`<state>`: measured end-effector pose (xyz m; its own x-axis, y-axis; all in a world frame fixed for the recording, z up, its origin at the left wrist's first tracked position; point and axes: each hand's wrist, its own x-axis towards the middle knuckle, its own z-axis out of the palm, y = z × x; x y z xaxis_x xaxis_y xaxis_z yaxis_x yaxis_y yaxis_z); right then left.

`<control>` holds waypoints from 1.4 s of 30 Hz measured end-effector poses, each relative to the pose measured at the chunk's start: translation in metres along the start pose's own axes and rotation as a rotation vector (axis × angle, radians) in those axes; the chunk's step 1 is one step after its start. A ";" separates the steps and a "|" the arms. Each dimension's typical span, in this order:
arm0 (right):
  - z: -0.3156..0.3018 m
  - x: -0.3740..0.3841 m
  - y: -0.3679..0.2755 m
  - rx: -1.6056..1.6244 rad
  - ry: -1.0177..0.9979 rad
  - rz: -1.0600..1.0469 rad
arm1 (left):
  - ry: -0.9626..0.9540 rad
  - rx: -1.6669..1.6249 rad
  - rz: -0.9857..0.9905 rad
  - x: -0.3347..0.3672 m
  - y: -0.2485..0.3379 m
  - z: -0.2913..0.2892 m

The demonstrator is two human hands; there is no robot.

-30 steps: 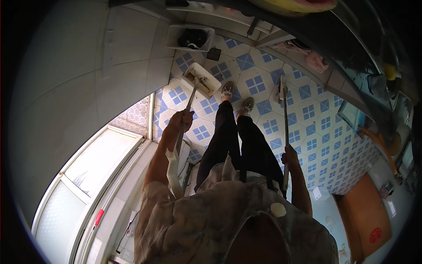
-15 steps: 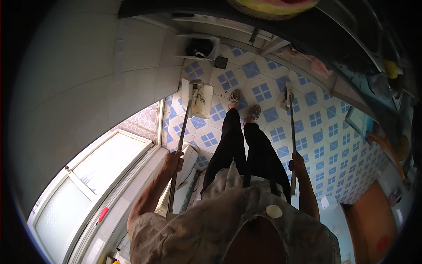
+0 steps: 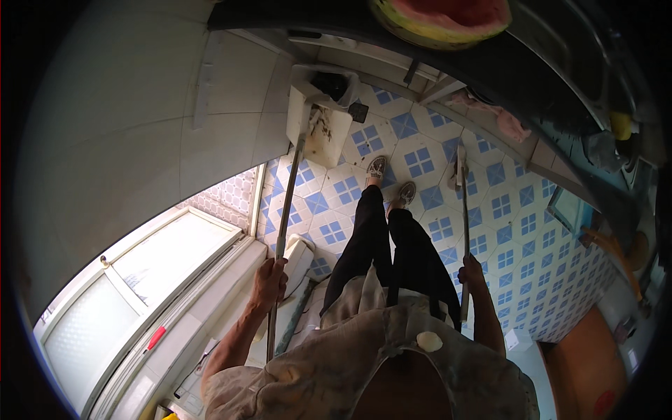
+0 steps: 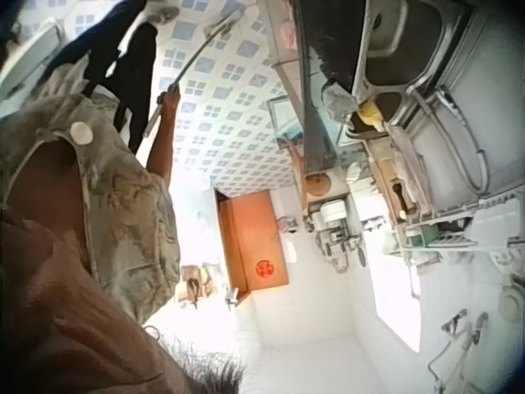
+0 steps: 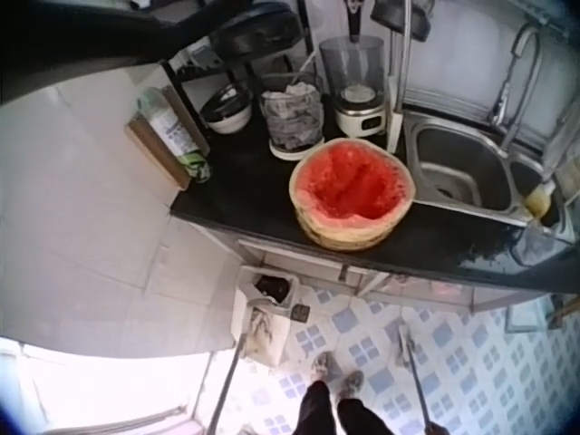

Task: Cleaning a bathroom floor and scrubbing a squat toilet using a long-handled brush.

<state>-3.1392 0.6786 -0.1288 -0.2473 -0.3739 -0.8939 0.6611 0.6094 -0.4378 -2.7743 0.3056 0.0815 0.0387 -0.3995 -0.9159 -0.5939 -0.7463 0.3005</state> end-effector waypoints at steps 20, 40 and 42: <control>0.013 -0.023 -0.004 -0.211 0.216 0.173 | 0.013 -0.082 0.222 0.093 0.025 0.010; 0.148 0.094 -0.165 -0.842 -0.011 -0.152 | 0.011 -0.229 -0.123 0.036 -0.103 0.003; 0.141 0.143 -0.174 -1.109 0.040 -0.402 | -0.021 -0.276 -0.193 0.048 -0.105 0.009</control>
<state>-3.1903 0.4203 -0.1671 -0.3324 -0.6674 -0.6664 -0.4411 0.7345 -0.5156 -2.7172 0.3691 0.0033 0.1110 -0.2279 -0.9673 -0.3370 -0.9243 0.1791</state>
